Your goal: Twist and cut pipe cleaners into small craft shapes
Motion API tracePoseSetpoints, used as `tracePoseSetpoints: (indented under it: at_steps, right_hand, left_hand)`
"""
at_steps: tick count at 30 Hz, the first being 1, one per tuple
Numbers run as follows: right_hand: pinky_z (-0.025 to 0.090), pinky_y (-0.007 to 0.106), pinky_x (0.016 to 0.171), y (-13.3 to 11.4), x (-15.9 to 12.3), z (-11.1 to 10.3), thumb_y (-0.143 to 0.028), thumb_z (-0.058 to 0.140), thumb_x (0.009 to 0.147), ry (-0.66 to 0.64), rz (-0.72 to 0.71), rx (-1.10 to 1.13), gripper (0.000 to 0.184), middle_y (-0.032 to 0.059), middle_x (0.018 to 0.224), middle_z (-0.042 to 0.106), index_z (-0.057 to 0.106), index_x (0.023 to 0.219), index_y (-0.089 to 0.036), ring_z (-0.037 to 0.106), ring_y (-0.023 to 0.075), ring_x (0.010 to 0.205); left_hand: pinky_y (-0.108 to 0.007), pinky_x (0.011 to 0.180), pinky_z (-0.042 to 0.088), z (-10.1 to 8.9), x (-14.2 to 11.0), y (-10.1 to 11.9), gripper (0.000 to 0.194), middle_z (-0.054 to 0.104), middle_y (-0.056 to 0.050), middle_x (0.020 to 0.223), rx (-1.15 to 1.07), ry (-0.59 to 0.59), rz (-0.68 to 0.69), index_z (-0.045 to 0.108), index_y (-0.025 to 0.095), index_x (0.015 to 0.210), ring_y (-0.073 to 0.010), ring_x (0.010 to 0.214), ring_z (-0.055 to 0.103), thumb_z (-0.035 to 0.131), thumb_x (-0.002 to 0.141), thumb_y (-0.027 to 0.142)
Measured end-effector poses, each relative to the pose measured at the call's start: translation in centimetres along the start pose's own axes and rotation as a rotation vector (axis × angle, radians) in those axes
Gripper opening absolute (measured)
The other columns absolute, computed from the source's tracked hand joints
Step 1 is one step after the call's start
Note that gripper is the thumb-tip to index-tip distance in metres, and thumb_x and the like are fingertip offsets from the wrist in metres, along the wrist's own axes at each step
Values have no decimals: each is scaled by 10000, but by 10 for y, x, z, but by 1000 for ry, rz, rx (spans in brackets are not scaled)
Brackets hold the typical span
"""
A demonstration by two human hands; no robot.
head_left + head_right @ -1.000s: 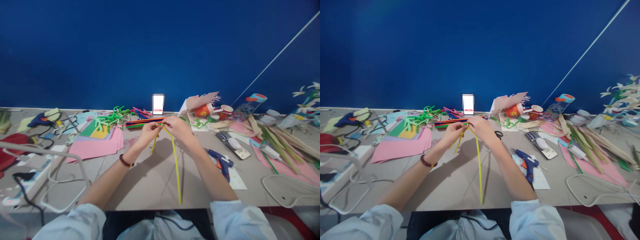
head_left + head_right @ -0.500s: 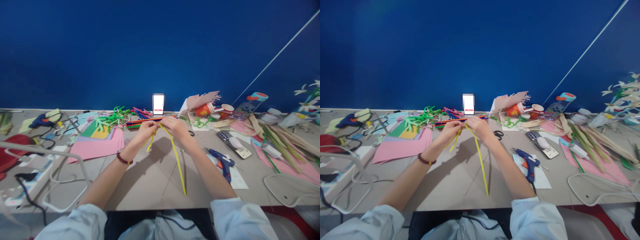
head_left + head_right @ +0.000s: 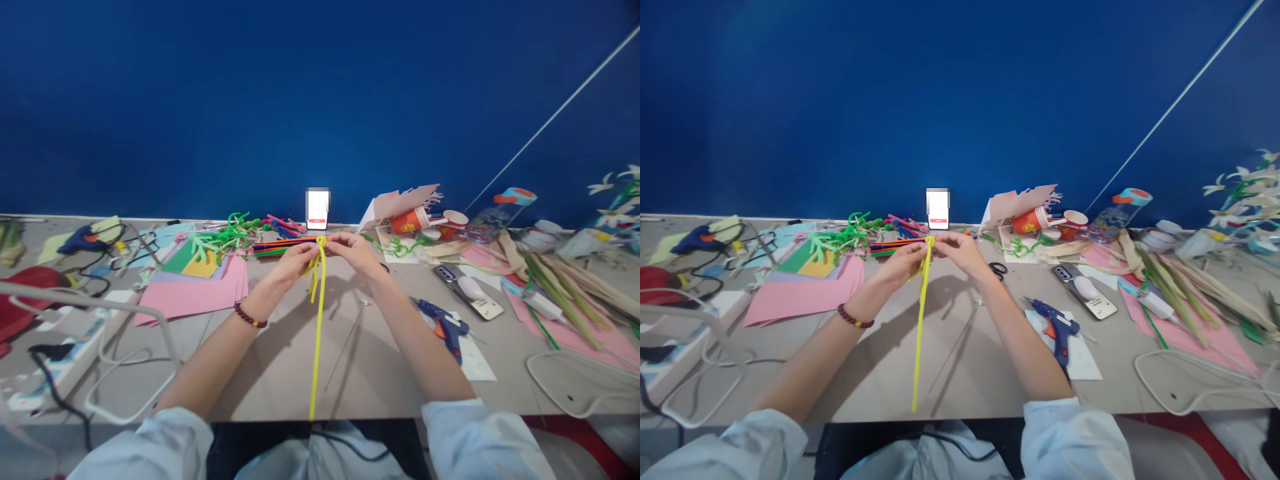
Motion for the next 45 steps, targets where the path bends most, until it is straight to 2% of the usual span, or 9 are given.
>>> tracePoseSetpoints:
  at_steps: [5,10,15,19,23,27,32,36,45]
  right_hand:
    - [544,357,796,-1,-2,5,-378,758,611,-41,6,95,251,11,756,694,671,742,-182,658,157,728]
    - [536,347,789,0,-1,5,-391,742,623,-51,6,68,255,15,779,699,674,756,-184,655,158,738]
    - [523,316,748,-1,0,4,-369,710,647,-22,-58,-7,227,11,769,683,642,750,-178,639,148,723]
    - [519,310,720,-1,-1,4,-349,681,656,42,-81,-82,199,9,733,663,598,724,-181,623,143,687]
    - [528,321,750,3,-1,7,-375,680,652,53,-53,-38,215,11,760,673,580,705,-192,635,152,724]
    - [535,333,750,8,0,6,-392,698,638,93,-72,-55,244,22,778,677,587,729,-194,639,163,742]
    - [518,310,654,14,2,1,-369,679,638,132,-93,-173,224,14,693,641,552,689,-192,611,153,646]
    - [481,281,594,11,1,0,-334,639,656,114,-95,-266,172,10,663,627,548,681,-190,587,144,611]
    - [434,265,581,-5,-4,1,-278,571,680,97,-121,-448,96,6,658,621,554,671,-184,565,141,606]
  left_hand:
    - [-214,510,323,1,-2,2,388,563,10,624,24,10,20,632,150,689,-74,542,461,809,549,466]
    - [-218,557,366,3,-2,5,360,564,9,639,58,14,67,619,153,696,-87,578,485,781,592,458]
    - [-221,602,385,7,-4,8,340,579,7,656,73,-13,108,627,160,723,-98,613,507,763,617,453]
    - [-238,633,400,6,-6,15,329,587,6,668,163,43,201,633,163,723,-112,635,511,753,626,453]
    - [-259,691,422,6,-9,25,272,618,-12,717,271,100,302,645,159,727,-131,686,541,729,666,411]
    - [-267,708,432,5,-9,26,224,630,-21,725,324,134,341,642,161,721,-144,700,558,715,679,368]
    - [-245,639,400,1,-6,22,173,594,-6,677,391,141,338,628,161,685,-130,647,523,678,697,327]
    - [-238,589,365,3,-6,21,194,544,10,623,355,96,281,598,161,646,-112,589,473,667,698,335]
    - [-244,576,365,4,-2,15,208,521,18,609,278,29,182,581,159,640,-104,566,473,686,646,339]
Point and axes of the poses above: each hand's wrist, its own x-axis towards the middle knuckle, its own z-axis out of the palm, y = z × x, the point moved 7 cm from there along x, towards the middle knuckle
